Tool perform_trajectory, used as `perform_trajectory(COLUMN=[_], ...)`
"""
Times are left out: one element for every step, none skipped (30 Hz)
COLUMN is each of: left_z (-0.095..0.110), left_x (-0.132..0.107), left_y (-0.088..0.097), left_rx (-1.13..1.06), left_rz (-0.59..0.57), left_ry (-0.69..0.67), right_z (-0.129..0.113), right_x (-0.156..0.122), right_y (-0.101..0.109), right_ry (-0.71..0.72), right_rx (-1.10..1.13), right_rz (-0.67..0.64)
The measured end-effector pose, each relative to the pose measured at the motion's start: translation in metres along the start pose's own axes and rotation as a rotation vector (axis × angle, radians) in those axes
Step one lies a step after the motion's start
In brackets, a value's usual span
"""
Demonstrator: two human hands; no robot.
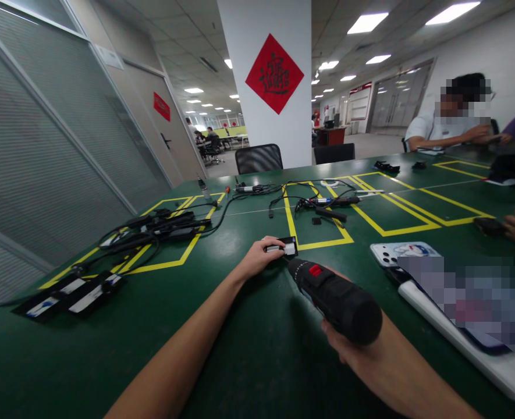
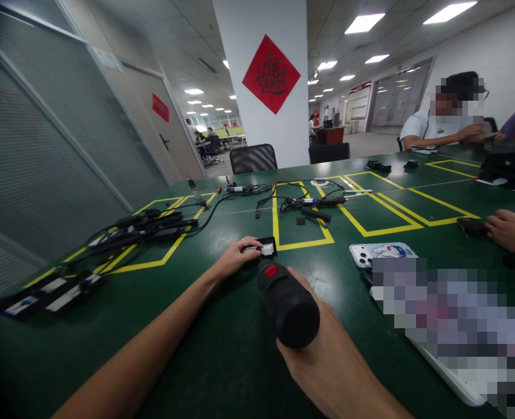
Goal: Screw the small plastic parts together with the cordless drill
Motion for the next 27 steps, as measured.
perform_trajectory(left_z=[0.0,0.0,-0.001,-0.001,-0.002,-0.002,-0.003,-0.003,-0.004,-0.004,-0.004,-0.004,-0.003,-0.003,-0.002,-0.002,-0.001,-0.001,-0.002,-0.002,-0.003,-0.003,-0.004,-0.004,-0.004,-0.004,-0.004], left_x=[0.0,0.0,0.0,0.0,0.001,0.001,0.001,0.001,0.001,0.001,0.001,0.001,0.001,0.0,0.0,0.0,0.0,0.0,0.0,0.0,0.0,0.0,0.001,0.001,0.001,0.001,0.001], left_y=[0.0,0.0,0.0,0.0,0.0,-0.001,-0.001,-0.001,-0.001,-0.001,-0.001,-0.001,-0.001,-0.001,-0.001,0.0,0.0,0.0,0.0,0.0,0.0,0.0,0.0,0.0,0.0,0.0,0.0], left_rx=[-0.003,-0.006,-0.007,-0.008,-0.009,-0.01,-0.013,-0.016,-0.019,-0.021,-0.022,-0.021,-0.018,-0.015,-0.011,-0.008,-0.005,-0.002,-0.001,0.001,0.002,0.003,0.002,0.0,-0.001,-0.001,0.0], left_rz=[-0.004,-0.007,-0.008,-0.006,-0.004,-0.003,-0.001,0.002,0.002,0.002,0.0,-0.001,-0.002,-0.004,-0.002,-0.001,-0.002,-0.003,-0.004,-0.002,-0.002,-0.002,-0.002,-0.004,-0.006,-0.008,-0.008], left_ry=[0.004,0.01,0.017,0.022,0.023,0.021,0.017,0.012,0.01,0.011,0.013,0.015,0.015,0.015,0.013,0.012,0.011,0.012,0.014,0.017,0.019,0.019,0.018,0.015,0.012,0.008,0.006], right_z=[0.0,0.0,0.0,0.0,0.001,0.001,0.001,0.0,0.0,0.0,0.0,0.0,0.0,0.001,0.003,0.005,0.007,0.009,0.012,0.013,0.015,0.016,0.016,0.016,0.016,0.016,0.015], right_x=[0.0,0.0,0.0,0.001,0.001,0.001,0.002,0.002,0.002,0.002,0.002,0.001,0.001,0.0,0.0,0.0,0.0,-0.001,-0.001,-0.001,-0.001,-0.001,-0.001,-0.001,-0.001,-0.001,-0.001], right_y=[0.0,-0.001,-0.001,-0.001,-0.001,-0.001,-0.002,-0.001,-0.001,-0.001,-0.001,-0.001,-0.001,-0.002,-0.003,-0.004,-0.006,-0.007,-0.009,-0.01,-0.011,-0.012,-0.012,-0.012,-0.012,-0.011,-0.011], right_ry=[0.004,0.01,0.014,0.016,0.022,0.031,0.042,0.053,0.061,0.066,0.067,0.065,0.062,0.057,0.052,0.046,0.041,0.036,0.034,0.031,0.03,0.029,0.027,0.026,0.025,0.025,0.027], right_rx=[0.008,0.02,0.032,0.042,0.052,0.062,0.071,0.081,0.089,0.097,0.103,0.11,0.114,0.117,0.118,0.116,0.113,0.109,0.106,0.104,0.103,0.102,0.1,0.095,0.09,0.085,0.082], right_rz=[-0.012,-0.032,-0.05,-0.059,-0.065,-0.07,-0.073,-0.073,-0.072,-0.073,-0.074,-0.082,-0.094,-0.109,-0.122,-0.13,-0.137,-0.137,-0.137,-0.134,-0.13,-0.128,-0.122,-0.116,-0.115,-0.113,-0.12])
Point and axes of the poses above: each hand's wrist, its own x-axis towards the middle knuckle, its own y-axis out of the back of the hand, z = x × y, the point moved 3 cm from there along x, towards the middle knuckle, and after that the axes turned 11 degrees about -x, right-handed, at the moved point
